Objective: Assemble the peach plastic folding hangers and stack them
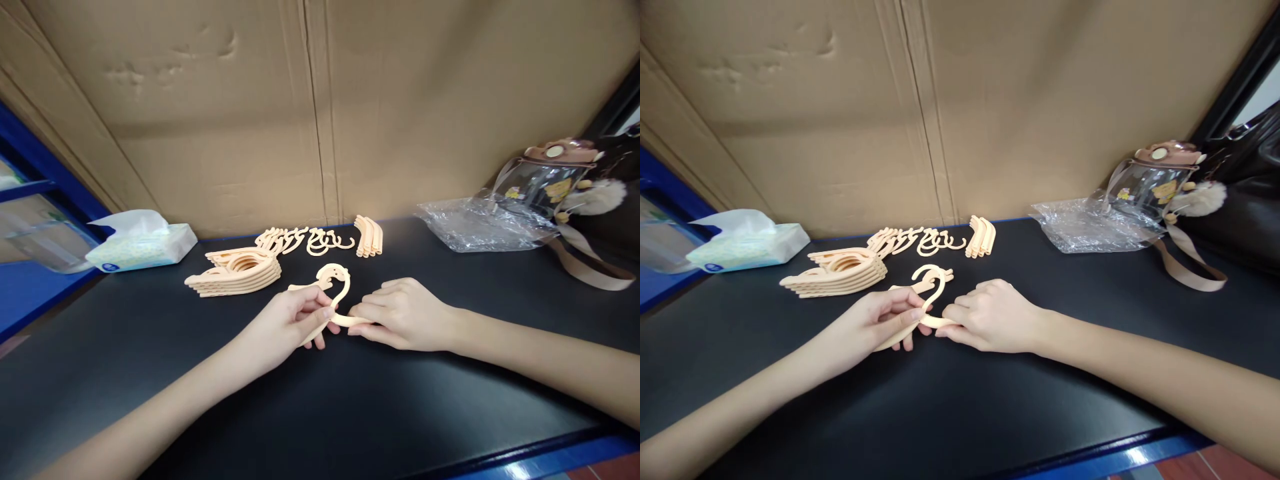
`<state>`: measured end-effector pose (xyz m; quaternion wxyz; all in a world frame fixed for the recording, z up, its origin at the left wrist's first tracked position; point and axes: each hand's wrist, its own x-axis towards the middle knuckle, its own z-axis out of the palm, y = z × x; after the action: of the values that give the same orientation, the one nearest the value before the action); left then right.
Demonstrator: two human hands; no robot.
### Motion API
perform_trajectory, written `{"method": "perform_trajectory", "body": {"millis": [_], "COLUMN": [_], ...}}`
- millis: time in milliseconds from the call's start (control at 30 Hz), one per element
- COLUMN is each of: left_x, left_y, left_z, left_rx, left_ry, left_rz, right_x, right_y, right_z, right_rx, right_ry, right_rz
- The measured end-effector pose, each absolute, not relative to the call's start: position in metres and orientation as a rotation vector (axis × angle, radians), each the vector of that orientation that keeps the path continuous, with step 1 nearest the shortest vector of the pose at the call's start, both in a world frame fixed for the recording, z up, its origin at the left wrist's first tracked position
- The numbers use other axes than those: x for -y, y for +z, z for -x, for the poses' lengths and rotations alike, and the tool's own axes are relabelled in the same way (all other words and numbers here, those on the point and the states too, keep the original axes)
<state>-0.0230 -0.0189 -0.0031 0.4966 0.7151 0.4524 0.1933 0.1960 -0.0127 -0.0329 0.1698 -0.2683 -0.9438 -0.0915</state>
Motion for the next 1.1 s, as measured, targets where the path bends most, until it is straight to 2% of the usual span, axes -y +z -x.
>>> {"method": "perform_trajectory", "body": {"millis": [233,400,867,1100], "left_x": [0.031,0.031,0.027,0.026], "left_y": [-0.003,-0.005,-0.01,-0.011], "left_z": [0.021,0.021,0.024,0.024], "left_rx": [-1.294,-1.33,-1.242,-1.226], "left_ry": [0.245,0.084,0.028,0.037], "left_rz": [-2.38,-2.602,-2.817,-2.851], "right_x": [0.009,0.009,0.006,0.003], "right_y": [-0.033,-0.034,-0.031,-0.029], "right_z": [-0.196,-0.194,-0.195,-0.2], "right_rx": [2.516,2.42,2.42,2.496], "right_ry": [-0.281,-0.247,-0.131,0.067], "right_rz": [0.843,0.937,0.973,0.944]}}
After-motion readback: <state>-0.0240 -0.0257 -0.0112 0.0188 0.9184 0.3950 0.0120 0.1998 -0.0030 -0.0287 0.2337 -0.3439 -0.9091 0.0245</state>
